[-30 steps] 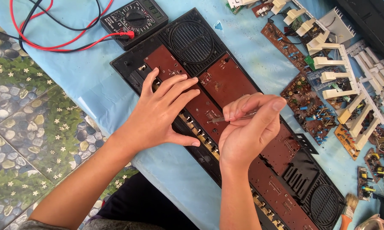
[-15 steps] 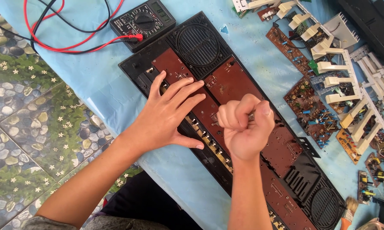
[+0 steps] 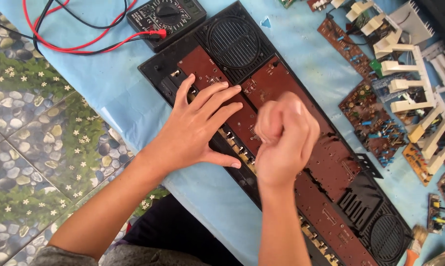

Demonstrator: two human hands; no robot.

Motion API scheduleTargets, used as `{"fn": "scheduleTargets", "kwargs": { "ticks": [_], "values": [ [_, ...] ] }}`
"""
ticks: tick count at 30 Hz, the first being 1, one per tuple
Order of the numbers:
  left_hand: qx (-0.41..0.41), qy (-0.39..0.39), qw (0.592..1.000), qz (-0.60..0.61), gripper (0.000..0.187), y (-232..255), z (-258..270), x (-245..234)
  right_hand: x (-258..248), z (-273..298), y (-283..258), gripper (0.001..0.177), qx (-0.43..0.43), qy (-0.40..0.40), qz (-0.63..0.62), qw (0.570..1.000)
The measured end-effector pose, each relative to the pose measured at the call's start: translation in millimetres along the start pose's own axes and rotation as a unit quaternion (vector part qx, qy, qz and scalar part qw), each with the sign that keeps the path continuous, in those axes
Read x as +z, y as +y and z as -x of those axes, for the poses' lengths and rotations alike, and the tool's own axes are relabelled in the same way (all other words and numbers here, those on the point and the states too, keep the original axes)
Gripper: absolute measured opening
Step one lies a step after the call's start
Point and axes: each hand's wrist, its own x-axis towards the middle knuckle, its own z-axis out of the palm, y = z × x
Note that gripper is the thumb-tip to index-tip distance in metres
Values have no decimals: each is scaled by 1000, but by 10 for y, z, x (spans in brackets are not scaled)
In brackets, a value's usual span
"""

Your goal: The person uses a screwdriver to tighten screws on the internal circuit board of a disassembled electronic device. They manipulate small components on the board and occasionally adjust their position while working on the device laid out on a table.

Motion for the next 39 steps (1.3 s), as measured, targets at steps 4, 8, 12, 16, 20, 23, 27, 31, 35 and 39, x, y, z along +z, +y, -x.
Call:
{"fn": "scheduleTargets", "kwargs": {
  "ticks": [4,8,12,16,20,23,27,31,35,39],
  "values": [
    [-5,16,1000,7,100,-13,7,-14,-178,-309,173,40,33,-343,-53,937],
    [-7,20,999,29,100,-12,25,3,-150,-337,-91,52,103,-235,-8,966],
    [-4,28,999,18,101,-6,33,11,-3,-48,-223,47,132,-75,256,955],
    [-3,24,1000,14,102,-19,24,16,-88,-175,158,47,41,-99,-73,992],
    [4,28,1000,7,99,-21,31,3,-266,-430,100,60,135,-363,-98,917],
    [2,33,999,27,99,-33,45,46,-177,-299,-230,56,111,-209,93,967],
    [4,28,999,22,102,-28,44,38,-22,76,-50,43,-11,44,195,980],
    [7,31,999,13,99,-28,29,36,-278,-25,223,48,-73,-78,-111,988],
    [14,23,1000,6,98,-23,42,13,-349,-305,-58,55,53,-274,-86,956],
    [15,27,1000,3,98,-19,27,10,-250,-163,-431,55,93,-74,299,947]
  ]
}}
